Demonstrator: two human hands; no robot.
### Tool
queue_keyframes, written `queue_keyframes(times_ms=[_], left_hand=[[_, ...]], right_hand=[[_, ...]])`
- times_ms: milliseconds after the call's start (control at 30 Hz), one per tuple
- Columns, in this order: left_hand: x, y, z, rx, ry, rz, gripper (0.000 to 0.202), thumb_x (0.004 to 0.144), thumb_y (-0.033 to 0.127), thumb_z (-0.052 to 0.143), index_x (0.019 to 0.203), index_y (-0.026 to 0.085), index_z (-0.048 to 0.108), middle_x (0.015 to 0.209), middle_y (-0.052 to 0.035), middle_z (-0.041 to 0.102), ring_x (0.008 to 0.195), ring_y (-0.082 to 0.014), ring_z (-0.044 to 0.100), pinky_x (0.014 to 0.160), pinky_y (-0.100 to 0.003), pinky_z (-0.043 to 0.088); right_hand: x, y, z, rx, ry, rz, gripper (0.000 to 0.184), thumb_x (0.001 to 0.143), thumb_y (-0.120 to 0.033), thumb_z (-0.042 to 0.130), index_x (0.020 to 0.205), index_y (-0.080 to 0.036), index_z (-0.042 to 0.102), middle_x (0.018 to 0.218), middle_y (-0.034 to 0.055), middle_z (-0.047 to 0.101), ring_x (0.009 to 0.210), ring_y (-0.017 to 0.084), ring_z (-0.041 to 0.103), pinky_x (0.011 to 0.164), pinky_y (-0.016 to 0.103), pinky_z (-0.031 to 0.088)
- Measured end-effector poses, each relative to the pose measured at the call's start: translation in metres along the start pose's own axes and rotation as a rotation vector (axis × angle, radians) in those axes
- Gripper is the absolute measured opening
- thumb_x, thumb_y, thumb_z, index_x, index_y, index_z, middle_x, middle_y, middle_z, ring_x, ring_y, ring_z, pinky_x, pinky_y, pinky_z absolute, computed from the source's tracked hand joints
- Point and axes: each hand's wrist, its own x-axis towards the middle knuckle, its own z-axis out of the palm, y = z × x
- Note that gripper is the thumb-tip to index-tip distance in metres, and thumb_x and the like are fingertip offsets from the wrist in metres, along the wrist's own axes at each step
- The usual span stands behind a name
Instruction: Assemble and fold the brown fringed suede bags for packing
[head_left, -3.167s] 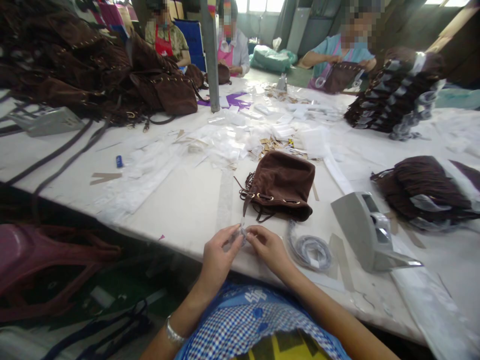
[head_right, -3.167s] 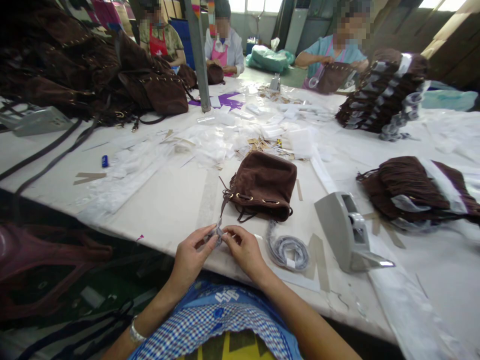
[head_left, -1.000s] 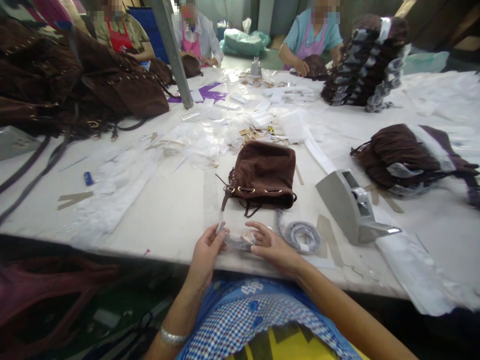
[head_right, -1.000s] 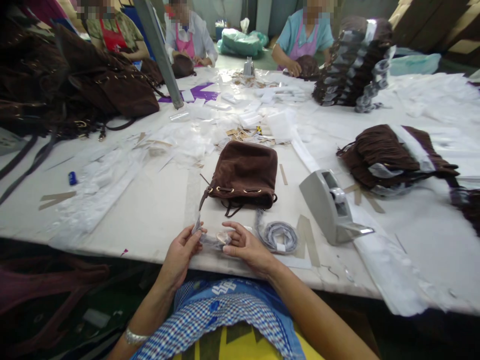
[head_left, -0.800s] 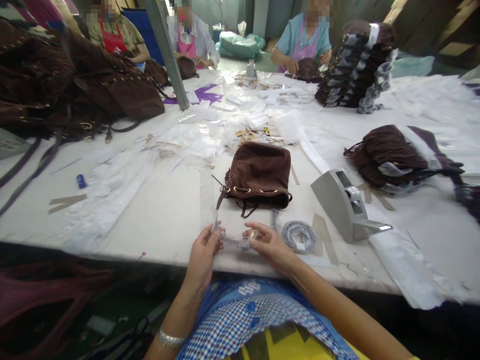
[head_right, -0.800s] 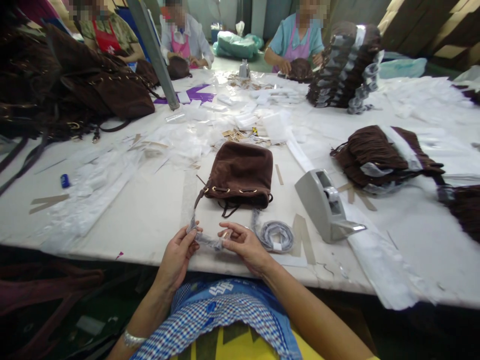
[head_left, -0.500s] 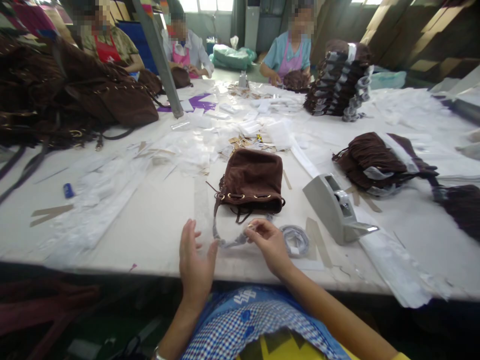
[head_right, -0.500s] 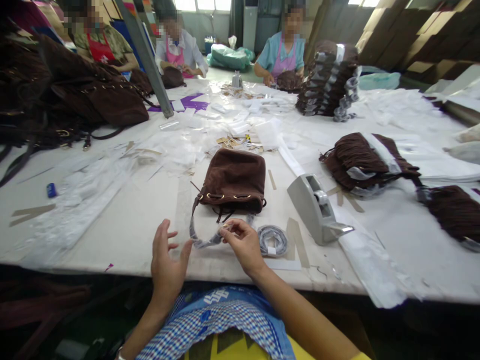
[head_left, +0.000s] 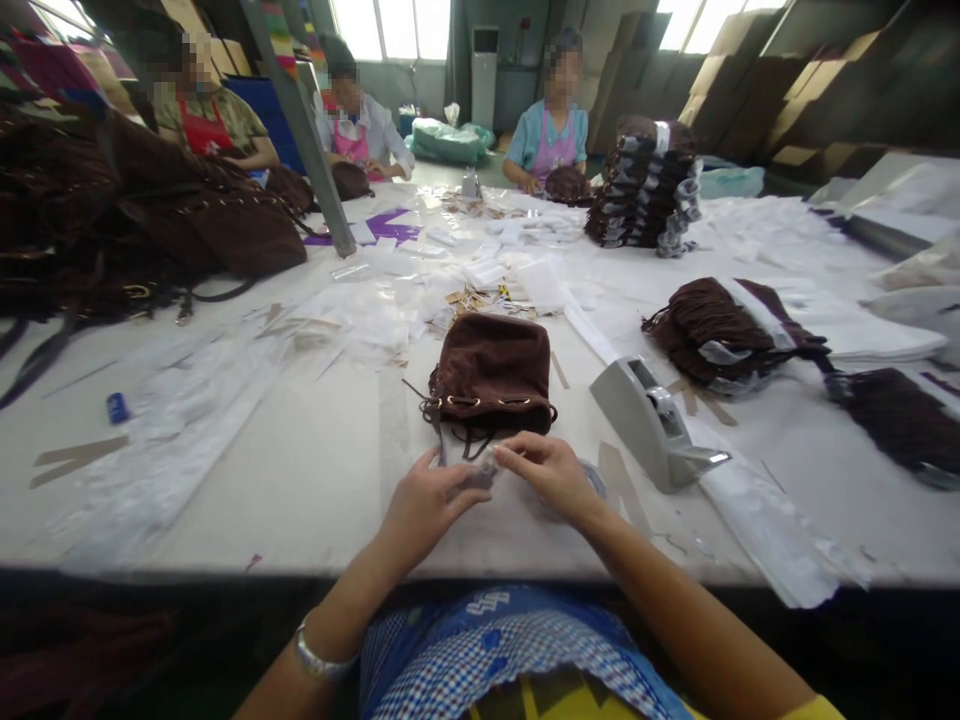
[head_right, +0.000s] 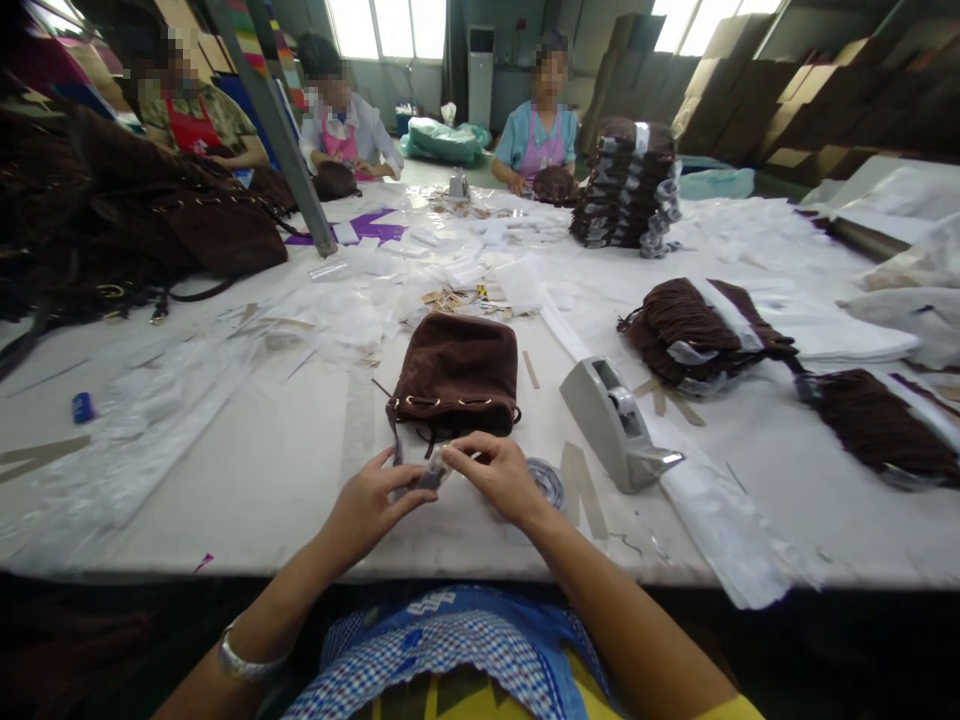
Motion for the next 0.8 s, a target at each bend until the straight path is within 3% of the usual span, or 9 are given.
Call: queue_keyframes(times_ms=[167, 400, 500, 600, 700, 733, 800], left_hand=[[0.003, -0.024, -0.015, 0.147, 0.075, 0.182, 0.016, 0.092, 0.035, 0.061, 0.102, 0.025, 0.070, 0.094, 0.0011, 0.076, 0.083, -0.0163, 0.070, 0.112, -0.047, 0.032], [0.028, -0.058, -0.058, 0.336, 0.014, 0.456, 0.021, 0.098, 0.018, 0.050, 0.104, 0.025, 0.069, 0.095, 0.0015, 0.076, 0.090, -0.0135, 0.071, 0.113, -0.040, 0.031], [0.046, -0.065, -0.069, 0.337, -0.009, 0.488, 0.020, 0.098, 0.021, 0.051, 0.105, 0.026, 0.069, 0.100, 0.0007, 0.076, 0.097, -0.0142, 0.070, 0.113, -0.039, 0.032], [0.057, -0.055, -0.068, 0.286, -0.086, 0.446, 0.021, 0.097, 0.027, 0.053, 0.112, 0.029, 0.067, 0.107, 0.0016, 0.074, 0.098, -0.0142, 0.070, 0.115, -0.040, 0.030], [0.059, -0.023, -0.057, 0.203, -0.105, 0.390, 0.055, 0.088, 0.045, 0.064, 0.138, 0.028, 0.049, 0.133, -0.0055, 0.063, 0.121, -0.0226, 0.059, 0.119, -0.047, 0.023], [0.059, -0.009, -0.051, 0.157, -0.085, 0.368, 0.066, 0.085, 0.050, 0.066, 0.143, 0.025, 0.044, 0.137, -0.0081, 0.059, 0.125, -0.0250, 0.056, 0.118, -0.048, 0.024], [0.060, 0.017, -0.038, 0.025, -0.049, 0.305, 0.058, 0.088, 0.050, 0.062, 0.138, 0.023, 0.050, 0.131, -0.0083, 0.063, 0.120, -0.0250, 0.059, 0.111, -0.043, 0.037]], right_hand=[[-0.012, -0.008, -0.001, 0.027, 0.204, -0.087, 0.022, 0.087, -0.039, 0.068, 0.081, -0.019, 0.072, 0.078, 0.0018, 0.064, 0.075, 0.017, 0.058, 0.069, 0.028, 0.045], [-0.041, -0.016, -0.010, 0.018, 0.266, -0.200, 0.014, 0.089, -0.032, 0.067, 0.082, -0.020, 0.071, 0.086, 0.0031, 0.064, 0.083, 0.018, 0.059, 0.075, 0.028, 0.046], [-0.045, -0.019, -0.014, 0.011, 0.378, -0.170, 0.016, 0.092, -0.033, 0.063, 0.084, -0.020, 0.070, 0.083, 0.0016, 0.061, 0.077, 0.016, 0.056, 0.070, 0.026, 0.044], [-0.043, -0.019, -0.016, 0.044, 0.489, -0.095, 0.020, 0.094, -0.037, 0.061, 0.087, -0.020, 0.068, 0.071, -0.0013, 0.056, 0.065, 0.013, 0.050, 0.061, 0.024, 0.042], [-0.037, -0.019, -0.016, 0.083, 0.549, -0.068, 0.023, 0.091, -0.041, 0.064, 0.087, -0.018, 0.068, 0.064, -0.0024, 0.054, 0.059, 0.012, 0.049, 0.058, 0.024, 0.042], [-0.036, -0.020, -0.015, 0.091, 0.551, -0.066, 0.024, 0.090, -0.041, 0.065, 0.087, -0.018, 0.068, 0.064, -0.0022, 0.055, 0.059, 0.012, 0.050, 0.057, 0.024, 0.042], [-0.034, -0.021, -0.014, 0.107, 0.531, -0.070, 0.024, 0.089, -0.041, 0.067, 0.086, -0.017, 0.068, 0.063, -0.0012, 0.058, 0.060, 0.013, 0.054, 0.060, 0.024, 0.045]])
